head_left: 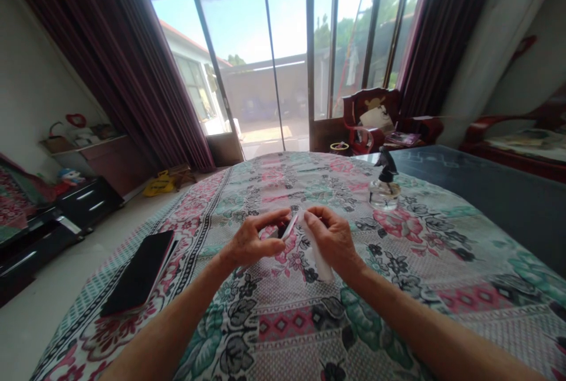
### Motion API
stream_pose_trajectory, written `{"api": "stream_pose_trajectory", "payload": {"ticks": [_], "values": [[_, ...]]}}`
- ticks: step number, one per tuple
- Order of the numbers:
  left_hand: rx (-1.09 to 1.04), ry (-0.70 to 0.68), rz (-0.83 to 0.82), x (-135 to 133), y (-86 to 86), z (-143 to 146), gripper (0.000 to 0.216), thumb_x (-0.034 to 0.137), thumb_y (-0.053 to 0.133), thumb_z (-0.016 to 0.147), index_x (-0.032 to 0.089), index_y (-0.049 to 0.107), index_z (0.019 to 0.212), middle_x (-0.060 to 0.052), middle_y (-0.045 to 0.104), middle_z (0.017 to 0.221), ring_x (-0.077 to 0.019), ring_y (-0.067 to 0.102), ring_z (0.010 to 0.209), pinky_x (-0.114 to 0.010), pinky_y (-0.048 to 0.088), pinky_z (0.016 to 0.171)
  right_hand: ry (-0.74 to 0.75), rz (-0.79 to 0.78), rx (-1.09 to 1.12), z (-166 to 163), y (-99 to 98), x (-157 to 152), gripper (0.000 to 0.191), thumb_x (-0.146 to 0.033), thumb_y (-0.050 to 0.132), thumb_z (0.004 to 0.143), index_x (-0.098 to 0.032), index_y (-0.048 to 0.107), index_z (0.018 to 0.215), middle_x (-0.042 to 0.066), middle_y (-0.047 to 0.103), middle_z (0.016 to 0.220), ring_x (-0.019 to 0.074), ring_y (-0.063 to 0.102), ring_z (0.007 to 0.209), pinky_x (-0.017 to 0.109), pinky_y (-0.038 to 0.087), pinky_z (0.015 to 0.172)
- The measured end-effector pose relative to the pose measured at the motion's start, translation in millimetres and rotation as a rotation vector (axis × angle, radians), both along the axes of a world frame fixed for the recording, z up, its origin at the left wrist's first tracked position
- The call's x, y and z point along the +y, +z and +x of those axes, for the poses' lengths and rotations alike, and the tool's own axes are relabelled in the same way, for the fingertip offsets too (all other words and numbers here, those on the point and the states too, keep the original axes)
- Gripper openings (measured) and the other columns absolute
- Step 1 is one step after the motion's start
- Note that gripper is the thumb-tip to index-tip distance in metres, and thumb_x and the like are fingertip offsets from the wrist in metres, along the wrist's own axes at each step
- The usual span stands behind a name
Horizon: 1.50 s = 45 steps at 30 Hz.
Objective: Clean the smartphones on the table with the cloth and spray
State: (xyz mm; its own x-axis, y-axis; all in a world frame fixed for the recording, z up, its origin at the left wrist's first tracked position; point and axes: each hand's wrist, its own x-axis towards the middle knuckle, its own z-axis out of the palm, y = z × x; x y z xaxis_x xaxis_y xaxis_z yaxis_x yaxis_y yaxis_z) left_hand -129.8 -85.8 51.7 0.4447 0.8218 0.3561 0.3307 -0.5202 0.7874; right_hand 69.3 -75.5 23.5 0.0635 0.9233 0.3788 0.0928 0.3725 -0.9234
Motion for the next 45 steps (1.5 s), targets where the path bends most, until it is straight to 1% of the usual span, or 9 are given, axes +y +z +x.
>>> {"api": "stream_pose_trajectory", "payload": {"ticks": [7,15,19,24,27,31,35,40,45], "values": [[-0.003,0.015,-0.027,0,-0.7,0,0.063,0.034,0.065,0.069,0.019,0.056,0.129,-0.007,0.069,0.113,-0.0224,0.063,0.101,-0.041,0.048,0.097,0.046,0.055,0.002,-3,6.7,-11,0.019,-0.035,0.057,0.08,-0.018,0.064,0.08,0.001,0.063,0.071,0.0122,0.052,0.061,0.027,0.041,0.055],[0.031,0.021,0.002,-2,1.6,1,0.064,0.035,0.066,0.069,0.019,0.055,0.13,-0.007,0.069,0.113,-0.0231,0.063,0.103,-0.041,0.048,0.097,0.058,0.058,-0.001,-3,2.0,-8,0.018,-0.036,0.058,0.08,-0.018,0.064,0.081,0.001,0.063,0.071,0.0122,0.052,0.061,0.026,0.042,0.055],[0.174,0.086,0.109,-6,5.9,4,0.069,0.039,0.069,0.067,0.015,0.055,0.13,-0.011,0.068,0.114,-0.0263,0.063,0.103,-0.044,0.049,0.096,0.08,0.058,-0.017,-3,-0.6,-7,0.019,-0.035,0.058,0.08,-0.018,0.065,0.081,0.002,0.064,0.072,0.0129,0.054,0.062,0.026,0.043,0.057],[0.374,0.141,0.355,-7,7.1,10,0.075,0.05,0.072,0.063,0.011,0.057,0.126,-0.017,0.065,0.117,-0.0311,0.062,0.107,-0.049,0.049,0.094,0.069,0.024,-0.063,-3,-2.2,-7,0.019,-0.035,0.057,0.078,-0.018,0.065,0.079,0.002,0.065,0.071,0.0144,0.056,0.064,0.027,0.045,0.059],[0.493,0.137,0.464,-6,3.9,12,0.077,0.053,0.072,0.063,0.01,0.055,0.126,-0.017,0.065,0.117,-0.0323,0.061,0.107,-0.05,0.049,0.093,0.053,0.015,-0.116,-3,-4.3,-6,0.019,-0.035,0.057,0.078,-0.018,0.065,0.078,0.003,0.066,0.071,0.0156,0.058,0.065,0.028,0.045,0.06],[0.57,0.139,0.525,-3,-5.3,13,0.078,0.056,0.071,0.065,0.012,0.054,0.127,-0.015,0.066,0.115,-0.0311,0.062,0.103,-0.049,0.049,0.092,0.038,-0.008,-0.208,-1,-9.5,-4,0.018,-0.033,0.055,0.078,-0.019,0.066,0.077,0.004,0.068,0.073,0.0172,0.06,0.067,0.03,0.046,0.063],[0.628,0.124,0.534,-1,-12.5,14,0.077,0.056,0.07,0.066,0.01,0.054,0.125,-0.015,0.066,0.113,-0.0313,0.061,0.1,-0.048,0.049,0.09,0.042,-0.019,-0.289,1,-13.6,-2,0.019,-0.032,0.054,0.078,-0.019,0.066,0.076,0.005,0.069,0.075,0.0181,0.061,0.069,0.03,0.046,0.065],[0.661,0.12,0.515,-1,-14.7,15,0.072,0.056,0.067,0.068,0.012,0.054,0.124,-0.013,0.066,0.111,-0.0305,0.06,0.099,-0.046,0.049,0.09,0.031,-0.021,-0.349,1,-14.5,-1,0.019,-0.032,0.053,0.079,-0.018,0.066,0.079,0.005,0.07,0.079,0.019,0.062,0.073,0.031,0.046,0.069],[0.683,0.123,0.493,1,-21.6,14,0.073,0.055,0.069,0.066,0.011,0.055,0.122,-0.014,0.065,0.112,-0.0316,0.059,0.103,-0.046,0.047,0.093,0.01,0.1,-0.503,2,-17.9,0,0.014,-0.026,0.054,0.079,-0.018,0.066,0.081,0.006,0.068,0.082,0.0193,0.062,0.078,0.032,0.046,0.074]]}}
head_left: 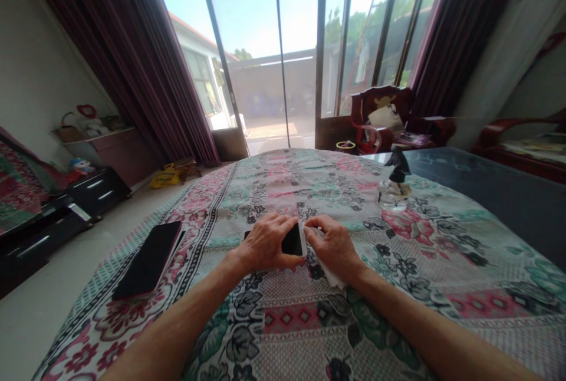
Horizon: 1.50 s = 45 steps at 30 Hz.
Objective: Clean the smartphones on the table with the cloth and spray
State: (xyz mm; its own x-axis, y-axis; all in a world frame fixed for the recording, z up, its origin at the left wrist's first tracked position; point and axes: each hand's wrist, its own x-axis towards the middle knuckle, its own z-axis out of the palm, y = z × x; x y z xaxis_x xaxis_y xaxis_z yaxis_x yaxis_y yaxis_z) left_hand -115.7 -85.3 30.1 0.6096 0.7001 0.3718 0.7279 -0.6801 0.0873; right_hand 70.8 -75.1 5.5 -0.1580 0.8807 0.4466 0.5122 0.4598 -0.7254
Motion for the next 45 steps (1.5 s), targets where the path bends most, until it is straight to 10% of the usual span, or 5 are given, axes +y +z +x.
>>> {"api": "stream_pose_trajectory", "payload": {"ticks": [8,21,35,45], "values": [[0.01,-0.017,-0.029,2,-9.1,0,0.069,0.053,0.071,0.063,0.012,0.059,0.116,-0.014,0.065,0.11,-0.0317,0.059,0.102,-0.048,0.047,0.093,0.048,0.03,-0.171,3,-4.8,3,0.014,-0.024,0.055,0.079,-0.019,0.068,0.08,0.007,0.067,0.083,0.0206,0.062,0.079,0.035,0.047,0.075],[-0.344,0.076,-0.045,6,6.0,-11,0.07,0.051,0.07,0.067,0.011,0.057,0.123,-0.016,0.065,0.115,-0.0298,0.061,0.107,-0.047,0.049,0.093,0.122,-0.086,0.265,-5,18.2,-14,0.021,-0.035,0.055,0.078,-0.019,0.068,0.079,0.004,0.07,0.075,0.0166,0.061,0.068,0.031,0.048,0.065],[-0.096,-0.136,-0.137,-10,-2.7,18,0.08,0.061,0.071,0.065,0.013,0.053,0.127,-0.015,0.064,0.118,-0.0317,0.058,0.109,-0.049,0.047,0.095,-0.165,-0.051,0.35,18,13.1,17,0.032,-0.046,0.056,0.077,-0.017,0.068,0.084,0.006,0.069,0.075,0.0199,0.061,0.068,0.03,0.046,0.062],[0.028,-0.017,-0.292,1,19.5,-32,0.089,0.069,0.069,0.062,0.022,0.048,0.135,-0.013,0.053,0.136,-0.0341,0.046,0.127,-0.048,0.043,0.101,-0.02,-0.179,0.112,28,13.5,27,0.058,-0.039,0.064,0.072,-0.019,0.055,0.125,0.017,0.062,0.118,0.027,0.063,0.09,0.039,0.051,0.071]]}}
